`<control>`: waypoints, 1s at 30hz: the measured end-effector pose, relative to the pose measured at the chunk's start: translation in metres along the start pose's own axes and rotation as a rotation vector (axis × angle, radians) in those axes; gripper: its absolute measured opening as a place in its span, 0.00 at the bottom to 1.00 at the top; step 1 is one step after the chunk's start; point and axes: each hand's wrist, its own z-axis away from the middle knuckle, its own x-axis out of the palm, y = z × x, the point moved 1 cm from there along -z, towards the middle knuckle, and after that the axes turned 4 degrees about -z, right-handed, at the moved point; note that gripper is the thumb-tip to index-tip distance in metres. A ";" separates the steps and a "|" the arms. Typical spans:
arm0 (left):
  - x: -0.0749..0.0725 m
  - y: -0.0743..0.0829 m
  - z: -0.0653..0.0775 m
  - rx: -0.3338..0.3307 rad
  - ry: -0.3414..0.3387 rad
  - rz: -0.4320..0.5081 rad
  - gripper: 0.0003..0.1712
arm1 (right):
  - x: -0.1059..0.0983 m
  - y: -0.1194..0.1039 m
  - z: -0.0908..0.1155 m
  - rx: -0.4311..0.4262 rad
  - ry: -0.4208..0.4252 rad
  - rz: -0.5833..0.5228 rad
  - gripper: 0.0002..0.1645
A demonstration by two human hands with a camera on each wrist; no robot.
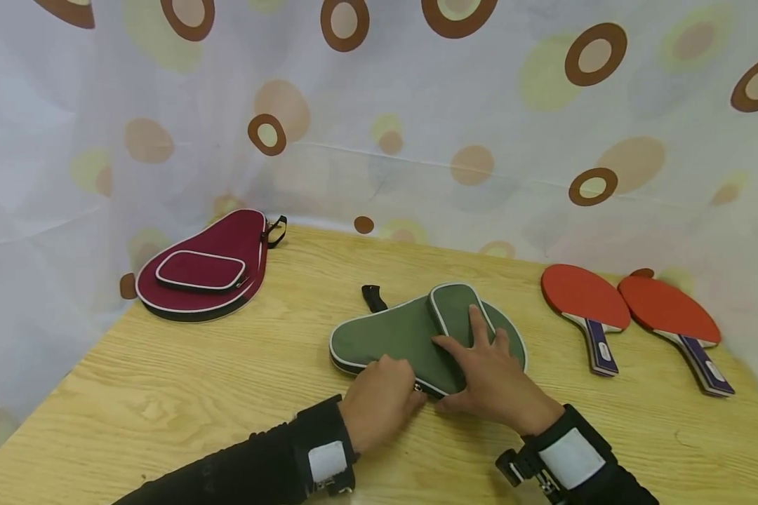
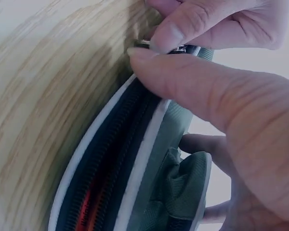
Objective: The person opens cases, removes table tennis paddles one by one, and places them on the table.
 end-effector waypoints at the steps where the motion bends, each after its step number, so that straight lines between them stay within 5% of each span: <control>1: 0.001 0.001 0.000 0.001 0.009 -0.024 0.17 | 0.000 0.000 0.000 -0.001 0.000 0.004 0.52; 16: 0.000 0.022 0.001 0.023 0.146 -0.464 0.14 | -0.013 0.000 -0.005 -0.053 -0.052 -0.004 0.33; 30: 0.000 0.031 -0.001 0.063 0.195 -0.587 0.04 | -0.014 0.001 -0.004 -0.065 -0.048 -0.032 0.27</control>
